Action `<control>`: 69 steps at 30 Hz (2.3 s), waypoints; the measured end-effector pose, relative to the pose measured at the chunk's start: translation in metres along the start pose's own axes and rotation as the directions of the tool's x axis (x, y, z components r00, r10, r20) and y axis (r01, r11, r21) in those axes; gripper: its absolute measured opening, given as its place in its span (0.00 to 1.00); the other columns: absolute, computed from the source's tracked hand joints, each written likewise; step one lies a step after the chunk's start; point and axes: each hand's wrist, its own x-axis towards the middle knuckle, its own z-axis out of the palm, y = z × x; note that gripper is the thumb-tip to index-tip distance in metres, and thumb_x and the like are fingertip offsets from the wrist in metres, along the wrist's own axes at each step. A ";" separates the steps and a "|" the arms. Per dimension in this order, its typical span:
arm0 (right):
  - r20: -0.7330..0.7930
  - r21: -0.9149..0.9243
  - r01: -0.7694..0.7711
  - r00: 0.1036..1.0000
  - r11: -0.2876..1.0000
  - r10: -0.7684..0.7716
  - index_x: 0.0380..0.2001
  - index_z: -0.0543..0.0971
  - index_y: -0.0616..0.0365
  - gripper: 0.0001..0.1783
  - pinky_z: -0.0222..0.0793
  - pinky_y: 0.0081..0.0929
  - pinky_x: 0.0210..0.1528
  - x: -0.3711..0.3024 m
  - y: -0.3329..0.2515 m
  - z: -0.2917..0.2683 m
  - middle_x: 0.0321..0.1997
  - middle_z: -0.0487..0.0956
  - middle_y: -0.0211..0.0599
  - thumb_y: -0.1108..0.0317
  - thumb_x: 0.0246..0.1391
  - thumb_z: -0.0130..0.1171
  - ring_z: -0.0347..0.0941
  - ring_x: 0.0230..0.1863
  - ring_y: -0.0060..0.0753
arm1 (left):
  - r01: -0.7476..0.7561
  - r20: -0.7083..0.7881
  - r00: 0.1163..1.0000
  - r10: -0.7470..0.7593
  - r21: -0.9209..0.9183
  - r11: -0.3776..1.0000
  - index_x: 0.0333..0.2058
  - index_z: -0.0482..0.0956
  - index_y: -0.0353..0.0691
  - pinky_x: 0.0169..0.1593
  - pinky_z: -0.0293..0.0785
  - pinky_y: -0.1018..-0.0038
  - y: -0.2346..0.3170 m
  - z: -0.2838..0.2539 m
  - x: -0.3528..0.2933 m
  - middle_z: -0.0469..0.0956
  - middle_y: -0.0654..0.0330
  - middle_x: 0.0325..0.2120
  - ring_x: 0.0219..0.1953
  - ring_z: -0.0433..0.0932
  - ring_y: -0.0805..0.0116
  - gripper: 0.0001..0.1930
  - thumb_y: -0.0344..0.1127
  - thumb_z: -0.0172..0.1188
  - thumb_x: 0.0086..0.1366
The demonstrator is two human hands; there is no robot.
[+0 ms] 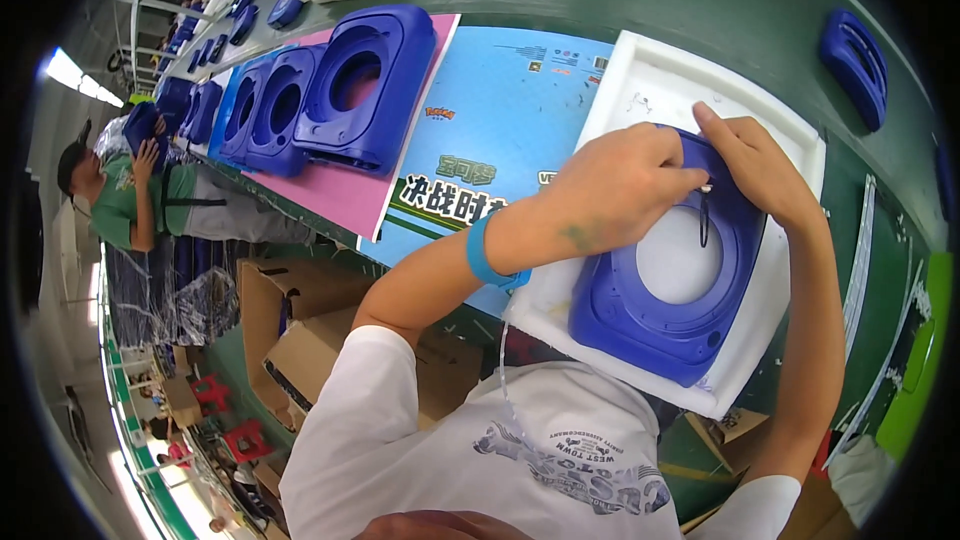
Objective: The person assembles circular electronic components into blue plastic housings by hand on a production line.
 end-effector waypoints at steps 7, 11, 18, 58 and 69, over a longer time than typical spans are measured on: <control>-0.070 0.196 0.088 0.995 0.977 -0.076 0.38 0.88 0.68 0.40 0.72 0.25 0.48 0.003 0.009 0.002 0.34 0.84 0.34 0.36 0.78 0.49 0.75 0.38 0.23 | -0.093 0.084 0.993 0.081 0.153 0.984 0.45 0.90 0.41 0.45 0.74 0.62 0.004 0.002 0.003 0.78 0.61 0.33 0.41 0.77 0.59 0.11 0.30 0.66 0.64; -0.001 0.116 0.052 0.999 0.992 -0.052 0.38 0.88 0.68 0.42 0.72 0.24 0.47 0.001 -0.005 -0.003 0.34 0.84 0.35 0.34 0.77 0.49 0.75 0.37 0.22 | -0.115 0.151 0.984 0.091 0.160 0.980 0.45 0.90 0.41 0.44 0.73 0.63 0.005 0.002 0.007 0.79 0.61 0.34 0.40 0.77 0.60 0.12 0.29 0.64 0.63; -0.040 -0.016 0.052 0.998 0.999 -0.052 0.37 0.88 0.67 0.39 0.71 0.25 0.53 0.013 0.004 -0.002 0.34 0.83 0.32 0.36 0.77 0.52 0.77 0.43 0.24 | -0.081 0.098 0.993 0.065 0.164 0.983 0.45 0.90 0.40 0.44 0.73 0.63 0.008 0.001 0.002 0.79 0.61 0.35 0.41 0.77 0.61 0.12 0.30 0.65 0.63; -0.268 -0.302 0.820 0.415 0.485 -0.869 0.40 0.85 0.63 0.09 0.84 0.35 0.39 -0.202 0.024 0.065 0.52 0.86 0.53 0.71 0.58 0.72 0.86 0.38 0.44 | -0.184 0.215 0.968 0.126 0.275 0.944 0.34 0.82 0.32 0.58 0.79 0.55 0.008 0.008 0.036 0.82 0.46 0.54 0.56 0.81 0.46 0.07 0.24 0.66 0.56; -0.285 0.916 0.251 0.956 0.312 0.067 0.66 0.67 0.64 0.22 0.83 0.32 0.31 -0.172 0.034 0.058 0.43 0.86 0.56 0.70 0.76 0.59 0.87 0.31 0.39 | -0.250 0.234 0.957 0.174 0.347 0.904 0.34 0.82 0.30 0.58 0.81 0.56 0.009 0.008 0.037 0.82 0.43 0.56 0.57 0.82 0.43 0.06 0.24 0.64 0.56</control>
